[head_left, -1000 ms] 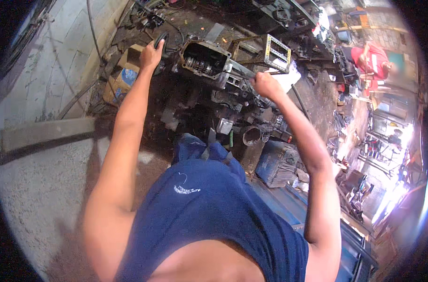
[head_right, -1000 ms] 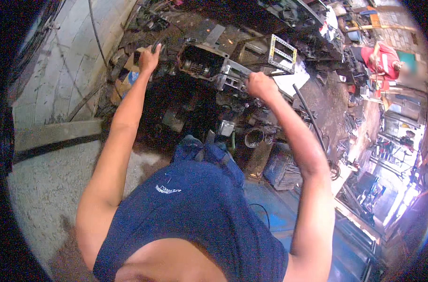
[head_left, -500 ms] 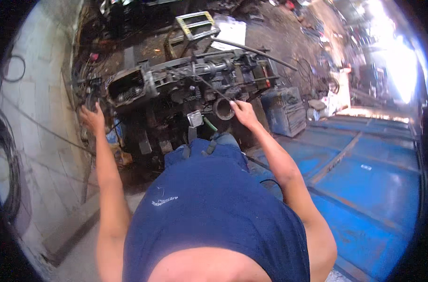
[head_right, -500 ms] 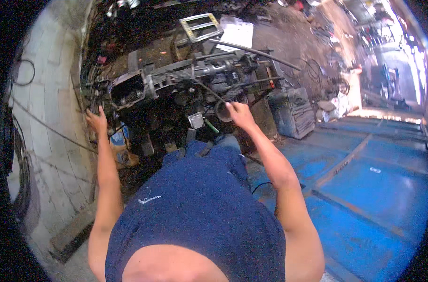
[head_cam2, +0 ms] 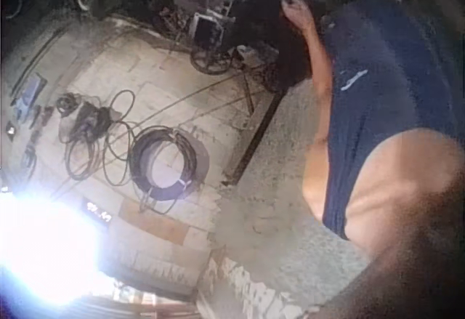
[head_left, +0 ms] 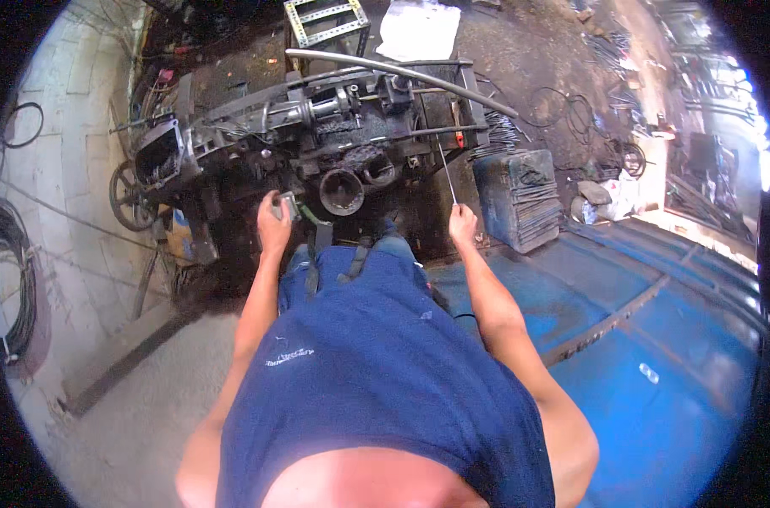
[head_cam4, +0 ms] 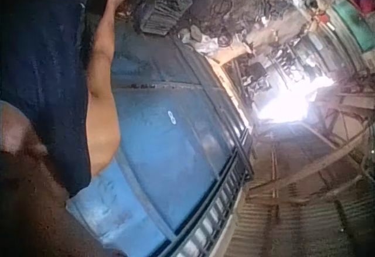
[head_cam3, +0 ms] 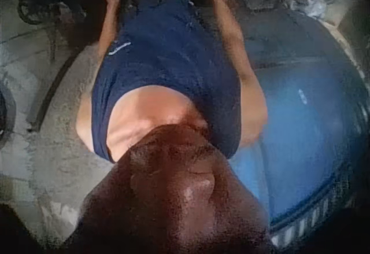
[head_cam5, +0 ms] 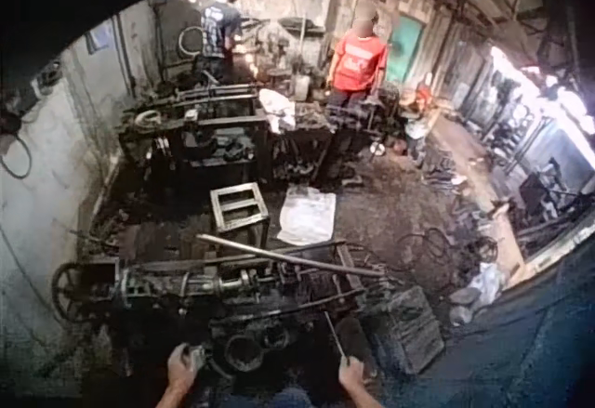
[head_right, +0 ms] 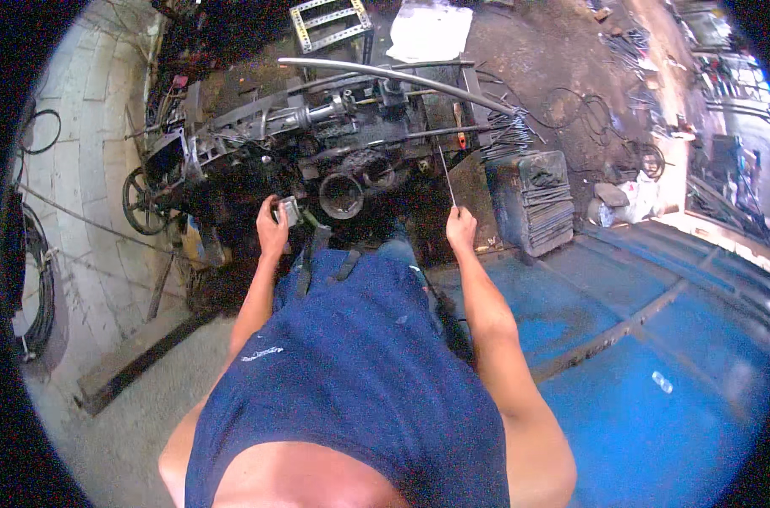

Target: Inspecting and adjusting the internal gears and rollers of a metal bending machine.

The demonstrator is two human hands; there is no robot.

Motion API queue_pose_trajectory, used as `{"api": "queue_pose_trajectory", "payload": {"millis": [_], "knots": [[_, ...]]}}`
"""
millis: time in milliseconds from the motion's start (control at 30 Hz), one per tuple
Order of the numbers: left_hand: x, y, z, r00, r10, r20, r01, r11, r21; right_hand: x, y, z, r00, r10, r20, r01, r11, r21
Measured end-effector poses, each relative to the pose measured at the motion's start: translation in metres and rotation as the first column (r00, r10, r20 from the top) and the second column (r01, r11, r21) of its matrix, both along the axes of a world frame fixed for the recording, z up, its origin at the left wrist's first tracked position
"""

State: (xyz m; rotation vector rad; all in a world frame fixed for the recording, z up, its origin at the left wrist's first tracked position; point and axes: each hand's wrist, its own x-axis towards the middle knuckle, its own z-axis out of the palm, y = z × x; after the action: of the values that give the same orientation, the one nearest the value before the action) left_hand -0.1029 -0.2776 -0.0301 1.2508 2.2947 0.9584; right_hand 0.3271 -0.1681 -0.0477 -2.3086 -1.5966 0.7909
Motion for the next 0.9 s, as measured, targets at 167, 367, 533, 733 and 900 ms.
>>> {"api": "queue_pose_trajectory", "payload": {"millis": [167,367,533,733,900], "knots": [[0.046,-0.021,-0.042,0.985,0.010,0.171,0.068,0.893,-0.445,0.012,0.070,-0.058,0.989,0.088,-0.119,-0.075,0.991,0.109],[0.066,-0.026,-0.090,0.964,0.139,0.227,0.066,0.702,-0.709,-0.002,0.144,-0.108,0.995,0.084,-0.054,-0.067,0.963,0.262],[0.080,-0.021,-0.129,0.720,0.573,0.392,-0.141,0.674,-0.725,-0.020,0.176,-0.108,0.997,0.076,-0.018,-0.072,0.980,0.187],[0.090,0.001,-0.110,0.282,0.776,0.564,-0.331,0.630,-0.702,-0.029,0.167,-0.087,0.990,0.137,-0.019,-0.132,0.978,0.164],[0.069,-0.009,-0.096,-0.274,0.623,0.733,-0.442,0.596,-0.671,-0.095,0.151,0.027,0.418,0.863,-0.285,-0.898,0.439,0.013]]}}
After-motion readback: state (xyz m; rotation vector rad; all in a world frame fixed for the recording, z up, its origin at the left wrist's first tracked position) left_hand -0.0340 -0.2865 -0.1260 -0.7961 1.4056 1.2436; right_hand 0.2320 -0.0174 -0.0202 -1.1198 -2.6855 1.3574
